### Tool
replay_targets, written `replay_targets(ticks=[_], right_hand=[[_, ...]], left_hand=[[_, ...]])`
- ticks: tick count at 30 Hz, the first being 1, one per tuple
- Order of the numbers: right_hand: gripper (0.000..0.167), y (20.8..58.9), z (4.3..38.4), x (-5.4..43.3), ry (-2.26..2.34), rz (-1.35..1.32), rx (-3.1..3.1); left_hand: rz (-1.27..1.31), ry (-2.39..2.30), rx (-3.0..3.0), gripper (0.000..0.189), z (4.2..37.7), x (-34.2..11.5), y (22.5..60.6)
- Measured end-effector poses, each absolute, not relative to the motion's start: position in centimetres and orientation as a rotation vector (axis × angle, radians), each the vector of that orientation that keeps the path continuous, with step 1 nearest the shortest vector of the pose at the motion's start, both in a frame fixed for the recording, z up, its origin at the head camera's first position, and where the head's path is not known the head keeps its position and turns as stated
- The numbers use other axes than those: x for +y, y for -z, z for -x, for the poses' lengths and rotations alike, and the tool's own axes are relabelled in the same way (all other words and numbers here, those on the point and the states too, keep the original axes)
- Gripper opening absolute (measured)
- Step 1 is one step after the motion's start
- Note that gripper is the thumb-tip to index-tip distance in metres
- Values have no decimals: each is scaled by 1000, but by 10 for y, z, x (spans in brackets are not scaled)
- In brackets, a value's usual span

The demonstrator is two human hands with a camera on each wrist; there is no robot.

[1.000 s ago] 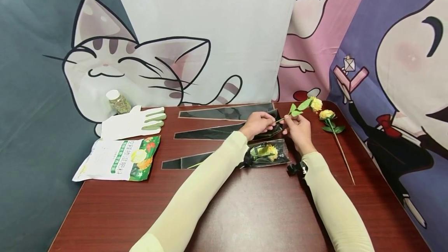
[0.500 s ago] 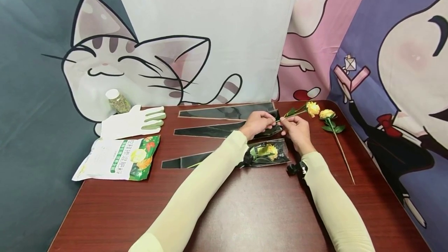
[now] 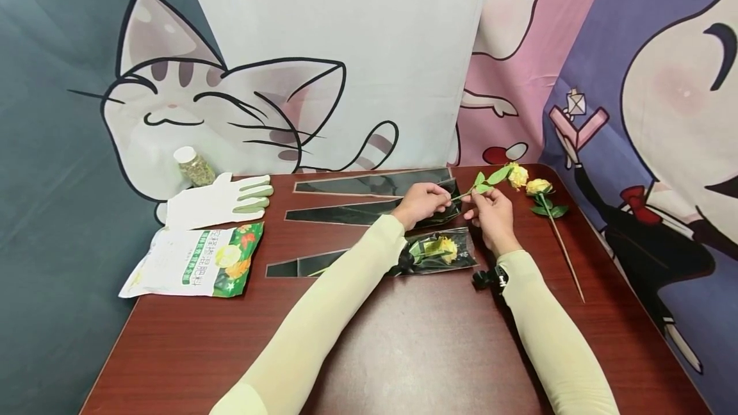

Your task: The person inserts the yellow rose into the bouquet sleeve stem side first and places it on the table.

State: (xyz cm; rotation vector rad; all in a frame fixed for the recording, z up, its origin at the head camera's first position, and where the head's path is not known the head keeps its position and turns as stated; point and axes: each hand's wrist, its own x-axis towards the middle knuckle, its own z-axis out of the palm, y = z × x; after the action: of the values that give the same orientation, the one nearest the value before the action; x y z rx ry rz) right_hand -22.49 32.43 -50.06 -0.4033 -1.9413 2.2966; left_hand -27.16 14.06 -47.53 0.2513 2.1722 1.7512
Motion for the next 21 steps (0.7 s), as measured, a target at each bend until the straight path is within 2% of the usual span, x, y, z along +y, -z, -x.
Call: replay_targets(ticks=[9,21], right_hand=[[18,500,227,323,-2366,420,-1752],[24,505,228,318,-2379,363,-1840]], left_hand=[[-254,-1742,2147,12,272,142,472],[-213,-1847,2019,10,271,144,472]])
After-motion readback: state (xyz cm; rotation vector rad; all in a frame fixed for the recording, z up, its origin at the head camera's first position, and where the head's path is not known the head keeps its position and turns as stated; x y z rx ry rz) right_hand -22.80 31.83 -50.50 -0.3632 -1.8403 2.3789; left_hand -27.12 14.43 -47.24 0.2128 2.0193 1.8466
